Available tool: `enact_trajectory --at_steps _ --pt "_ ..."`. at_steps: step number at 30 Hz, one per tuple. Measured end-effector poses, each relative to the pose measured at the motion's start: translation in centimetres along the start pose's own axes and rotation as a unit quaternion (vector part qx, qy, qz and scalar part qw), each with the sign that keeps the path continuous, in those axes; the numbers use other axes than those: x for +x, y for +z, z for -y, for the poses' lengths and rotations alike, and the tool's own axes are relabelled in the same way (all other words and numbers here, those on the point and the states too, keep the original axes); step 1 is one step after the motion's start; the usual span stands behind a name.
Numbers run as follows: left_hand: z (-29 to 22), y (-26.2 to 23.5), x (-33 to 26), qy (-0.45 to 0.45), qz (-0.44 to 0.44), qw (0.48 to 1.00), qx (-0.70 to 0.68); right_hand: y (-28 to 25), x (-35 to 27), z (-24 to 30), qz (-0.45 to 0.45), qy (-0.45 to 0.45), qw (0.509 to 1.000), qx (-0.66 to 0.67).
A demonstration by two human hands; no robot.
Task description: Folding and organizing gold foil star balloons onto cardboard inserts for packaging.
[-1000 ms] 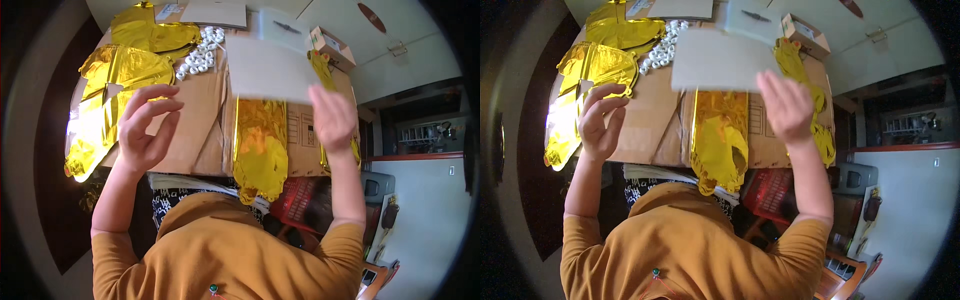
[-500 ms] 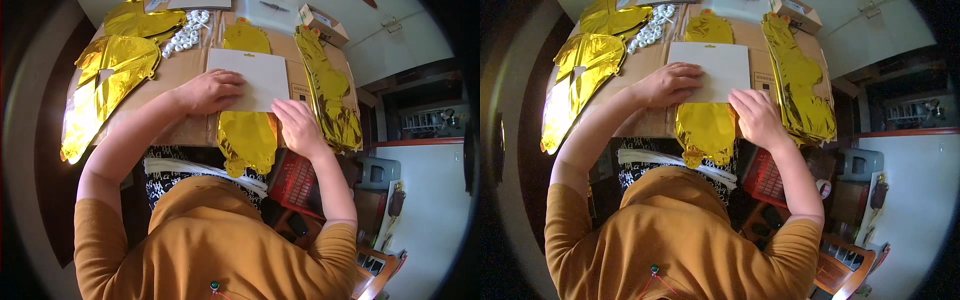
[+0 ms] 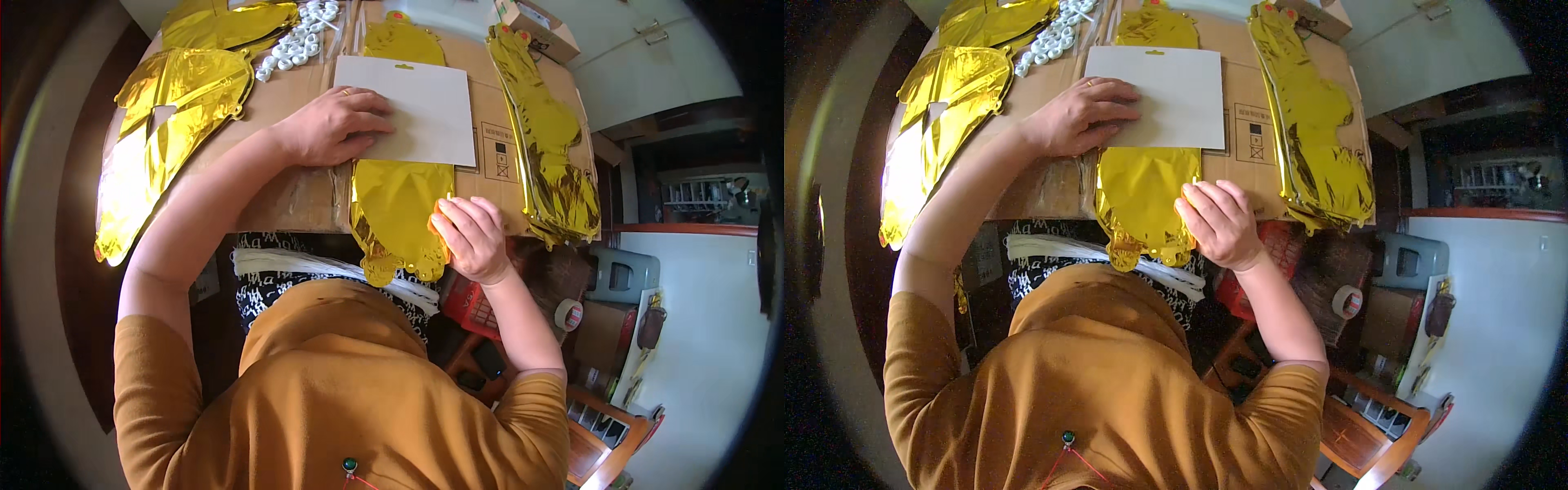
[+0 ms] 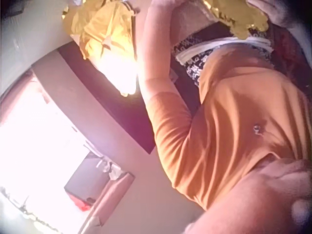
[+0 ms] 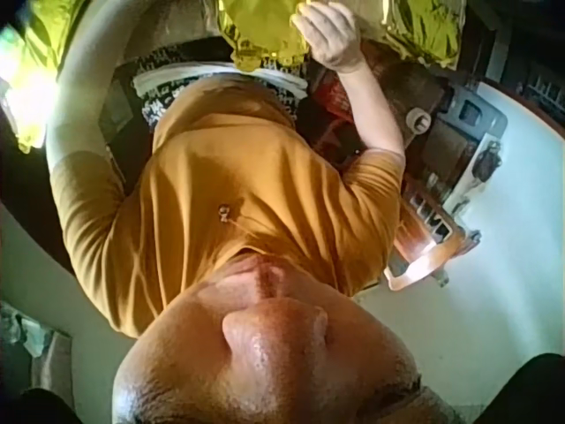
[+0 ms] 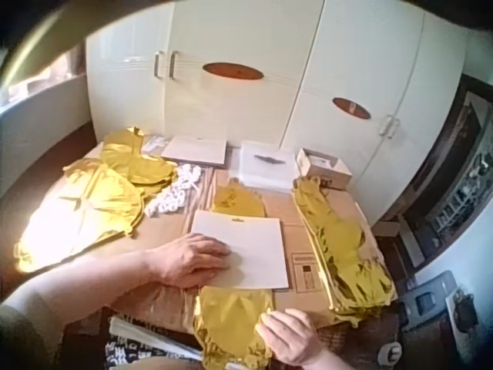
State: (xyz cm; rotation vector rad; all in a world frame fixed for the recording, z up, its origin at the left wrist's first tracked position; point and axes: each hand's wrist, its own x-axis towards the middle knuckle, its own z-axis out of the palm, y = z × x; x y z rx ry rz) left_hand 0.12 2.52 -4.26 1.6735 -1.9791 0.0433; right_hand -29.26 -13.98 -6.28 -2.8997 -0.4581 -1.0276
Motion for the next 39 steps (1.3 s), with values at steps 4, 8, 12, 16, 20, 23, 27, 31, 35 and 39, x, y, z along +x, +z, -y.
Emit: enact_trajectory --at_steps 4,8,12,16,20,23,27,31,35,39 --pt "-0.8 0.0 0.0 0.012 0.019 1.0 0.001 -0.4 0.0 0.4 0.014 0.009 0.999 0.027" --pt "-1.1 -0.1 -0.2 0.01 0.031 0.999 -0.018 -0.7 -0.4 0.6 0.028 0.001 0.999 0.038" --pt "-1.8 -0.1 -0.6 0.015 0.038 0.999 -0.022 -1.1 -0.6 1.2 0.016 -0.004 0.999 0.036" --pt "-3.0 -0.2 -1.2 0.042 0.031 0.998 -0.018 -1.9 -1.4 2.0 0.017 -0.001 0.999 0.05" --pt "-3.3 -0.1 -0.9 0.055 0.034 0.998 -0.009 -1.2 -2.2 1.6 -0.001 -0.003 1.0 0.018" --pt "-3.0 0.1 -0.9 0.063 0.027 0.998 -0.002 -0.4 -2.4 0.5 -0.003 -0.007 1.0 -0.021" --pt "-3.0 0.2 -1.0 0.065 0.018 0.998 -0.005 0.3 -1.9 0.4 -0.002 -0.022 0.999 -0.038" --pt "-2.9 0.2 -1.1 0.066 0.018 0.998 -0.009 -0.8 -0.7 0.4 0.013 0.007 0.999 0.04" --pt "-2.9 0.3 -1.3 0.065 0.016 0.998 -0.013 -2.2 1.8 -0.2 0.014 0.049 0.992 0.115" --pt "-3.1 0.4 -1.2 0.063 0.011 0.998 -0.016 -2.0 4.2 -2.7 0.031 0.202 0.949 0.24"
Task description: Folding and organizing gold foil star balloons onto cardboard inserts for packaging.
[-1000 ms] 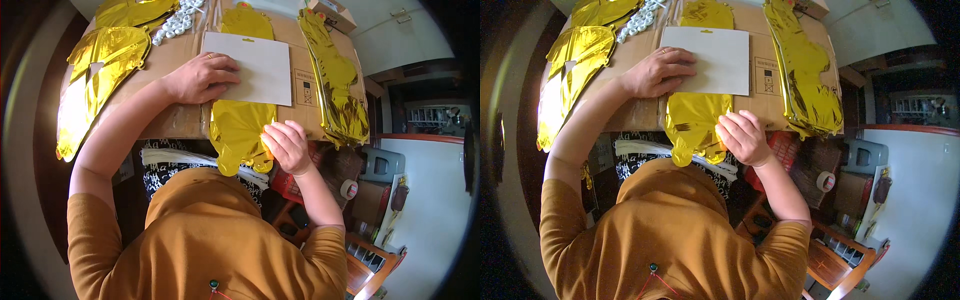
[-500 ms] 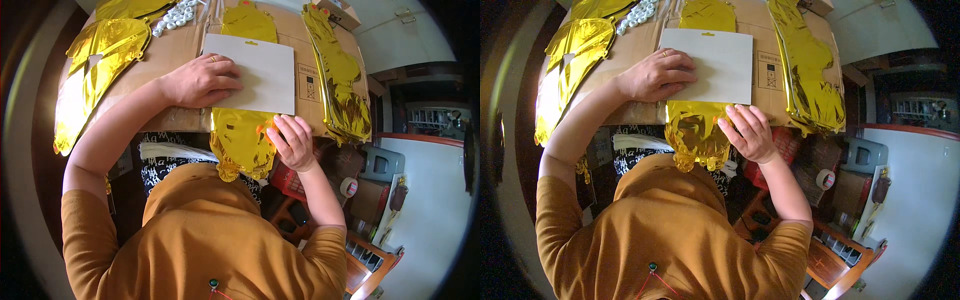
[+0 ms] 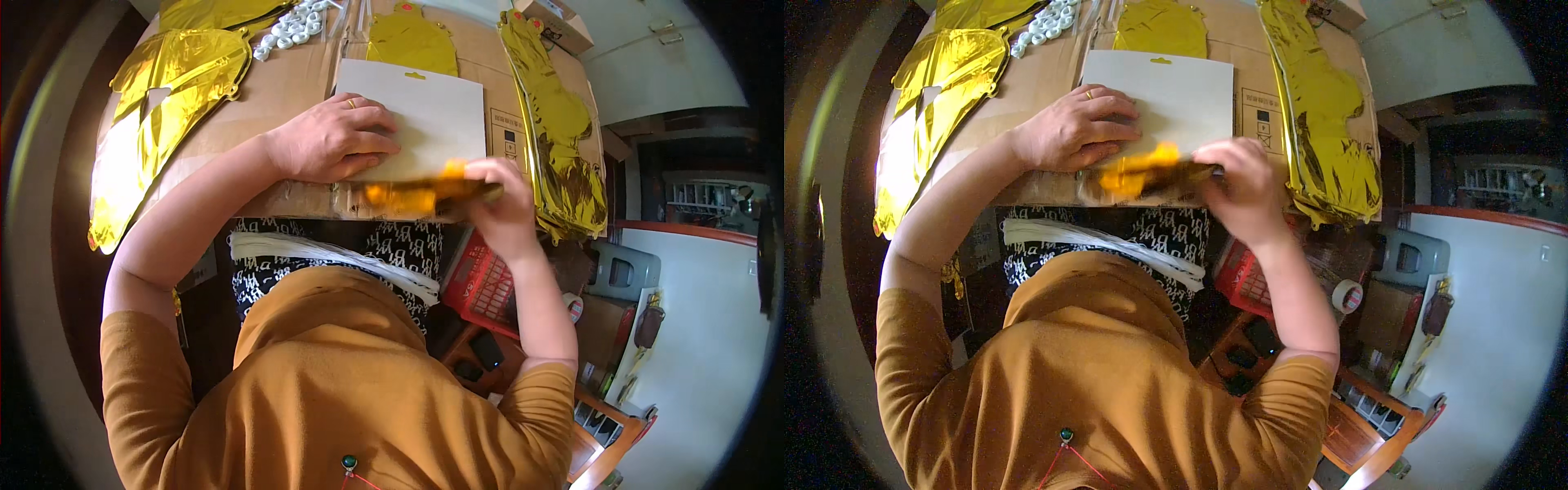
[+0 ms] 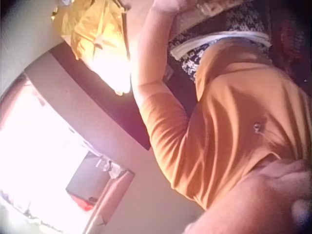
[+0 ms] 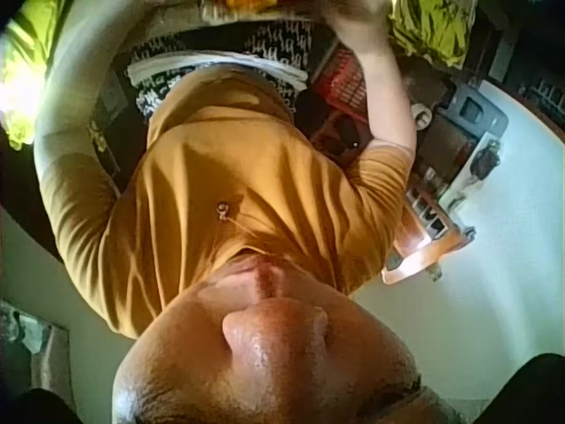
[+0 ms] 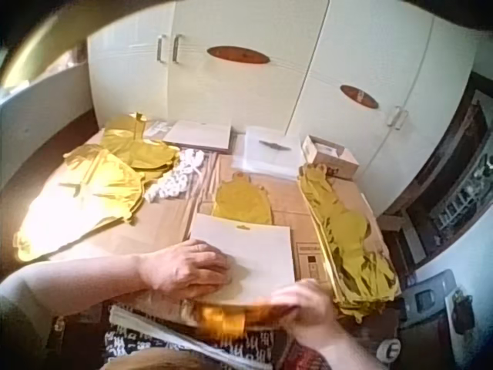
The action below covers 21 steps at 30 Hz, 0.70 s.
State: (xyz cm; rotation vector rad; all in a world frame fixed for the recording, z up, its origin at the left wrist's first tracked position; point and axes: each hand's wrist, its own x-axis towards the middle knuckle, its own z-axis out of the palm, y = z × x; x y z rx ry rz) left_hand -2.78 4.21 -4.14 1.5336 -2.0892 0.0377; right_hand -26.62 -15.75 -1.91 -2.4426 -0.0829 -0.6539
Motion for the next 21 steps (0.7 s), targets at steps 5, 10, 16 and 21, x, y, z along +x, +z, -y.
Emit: enact_trajectory --at_steps 5,10,16,21 --pt "0.5 0.0 -0.3 0.011 0.001 0.999 0.035 0.5 2.6 -2.8 0.126 0.31 0.932 0.141" --pt "0.3 -0.2 -1.0 -0.077 -0.081 0.991 -0.074 1.3 2.7 -4.7 0.143 0.299 0.941 0.068" --pt "-5.0 -1.2 0.1 0.142 -0.041 0.988 0.037 1.6 3.9 -3.2 0.118 0.228 0.966 -0.03" --pt "-6.3 2.4 -0.2 -0.019 0.136 0.989 0.061 1.7 4.5 -1.4 0.086 0.246 0.963 -0.071"
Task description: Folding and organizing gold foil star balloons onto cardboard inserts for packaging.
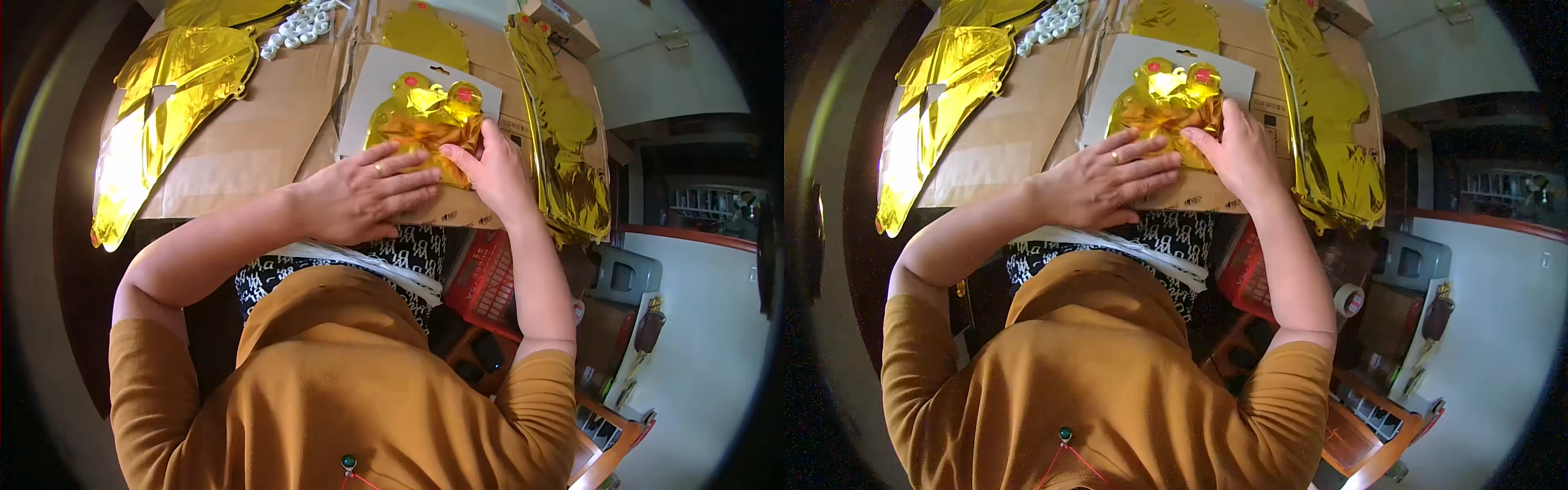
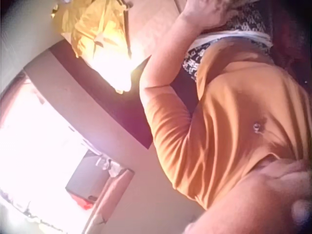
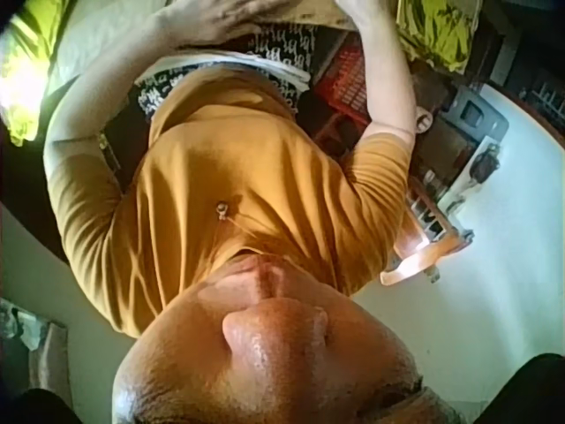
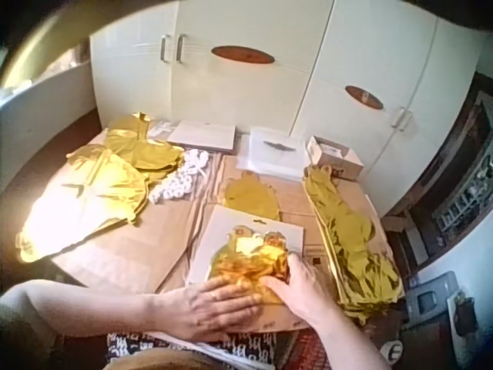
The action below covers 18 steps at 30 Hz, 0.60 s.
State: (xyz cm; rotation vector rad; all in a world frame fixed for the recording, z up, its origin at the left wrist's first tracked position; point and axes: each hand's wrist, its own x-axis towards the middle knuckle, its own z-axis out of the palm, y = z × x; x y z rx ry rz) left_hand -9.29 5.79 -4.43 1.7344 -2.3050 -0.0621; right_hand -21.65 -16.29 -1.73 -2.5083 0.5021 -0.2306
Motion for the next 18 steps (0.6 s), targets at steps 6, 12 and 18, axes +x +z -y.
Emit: enact_trajectory --at_steps 6,12,18 --pt "-0.2 -0.3 -0.7 -0.056 -0.02 0.998 -0.016 0.8 -1.5 -1.5 -0.112 -0.004 0.987 0.119" --pt "-1.0 0.3 -0.5 -0.111 -0.018 0.993 0.025 1.4 -5.2 -0.6 -0.208 -0.207 0.948 -0.123" --pt "-1.9 -0.1 -0.3 -0.151 -0.006 0.988 0.043 2.2 -6.0 -2.5 -0.179 -0.202 0.953 -0.136"
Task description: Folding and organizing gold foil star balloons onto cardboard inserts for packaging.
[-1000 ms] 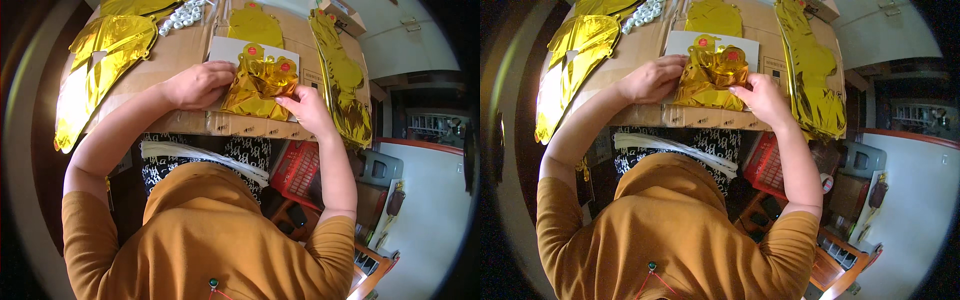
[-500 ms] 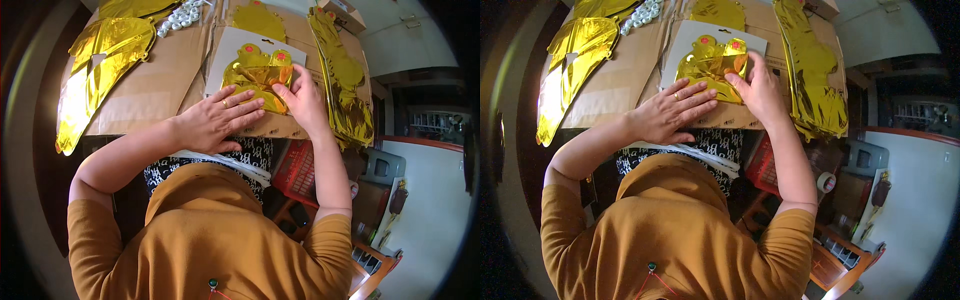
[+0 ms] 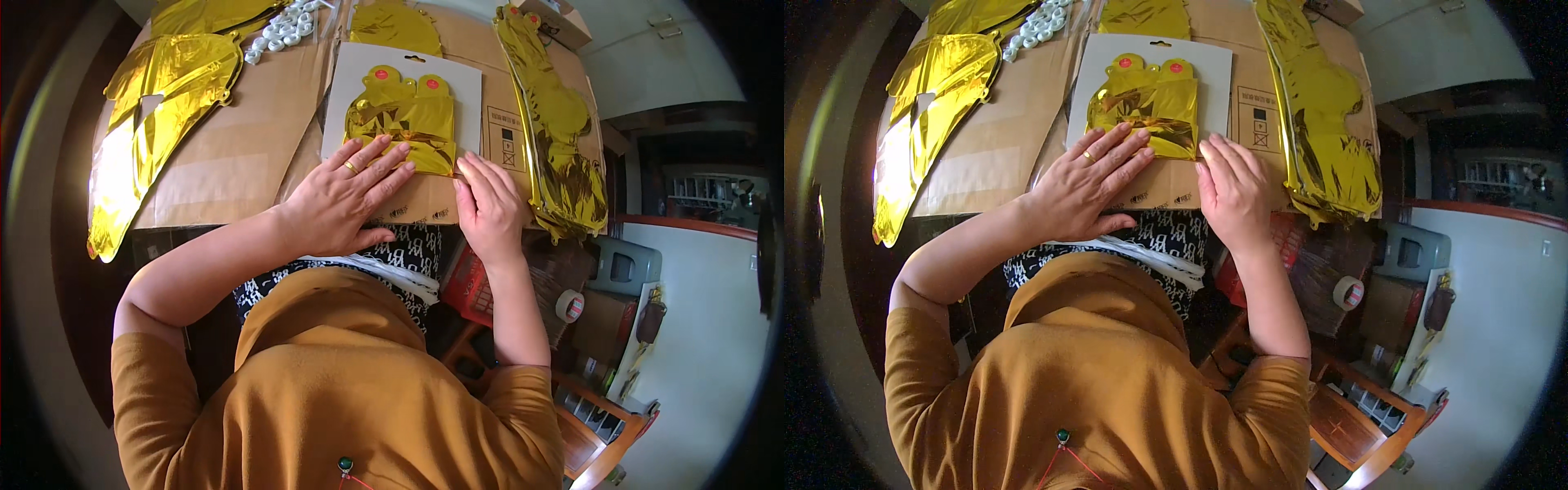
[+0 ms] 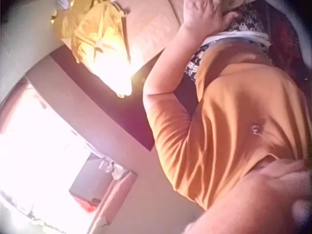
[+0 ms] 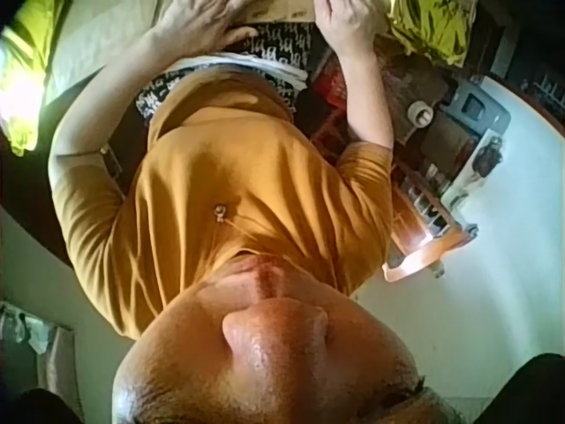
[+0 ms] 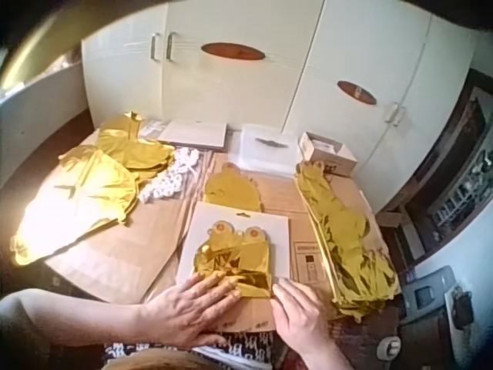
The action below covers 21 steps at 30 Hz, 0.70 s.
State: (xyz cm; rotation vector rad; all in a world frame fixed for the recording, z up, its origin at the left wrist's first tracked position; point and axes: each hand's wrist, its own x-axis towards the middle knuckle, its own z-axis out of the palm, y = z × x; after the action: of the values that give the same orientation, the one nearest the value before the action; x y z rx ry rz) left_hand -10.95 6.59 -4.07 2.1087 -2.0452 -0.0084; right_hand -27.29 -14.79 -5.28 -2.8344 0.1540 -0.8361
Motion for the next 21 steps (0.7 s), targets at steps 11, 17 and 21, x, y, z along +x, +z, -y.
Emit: enact_trajectory --at_steps 11,17,21 --pt "0.8 0.0 0.7 -0.009 -0.016 1.0 -0.012 -0.5 1.1 1.6 0.012 -0.021 0.998 -0.054" --pt "0.5 0.1 0.7 -0.034 -0.022 0.999 0.01 -1.6 4.6 -1.2 0.047 0.07 0.996 0.032" --pt "-1.6 -0.2 1.8 -0.016 -0.058 0.998 0.015 1.6 7.6 -6.8 0.014 0.017 0.999 -0.026"
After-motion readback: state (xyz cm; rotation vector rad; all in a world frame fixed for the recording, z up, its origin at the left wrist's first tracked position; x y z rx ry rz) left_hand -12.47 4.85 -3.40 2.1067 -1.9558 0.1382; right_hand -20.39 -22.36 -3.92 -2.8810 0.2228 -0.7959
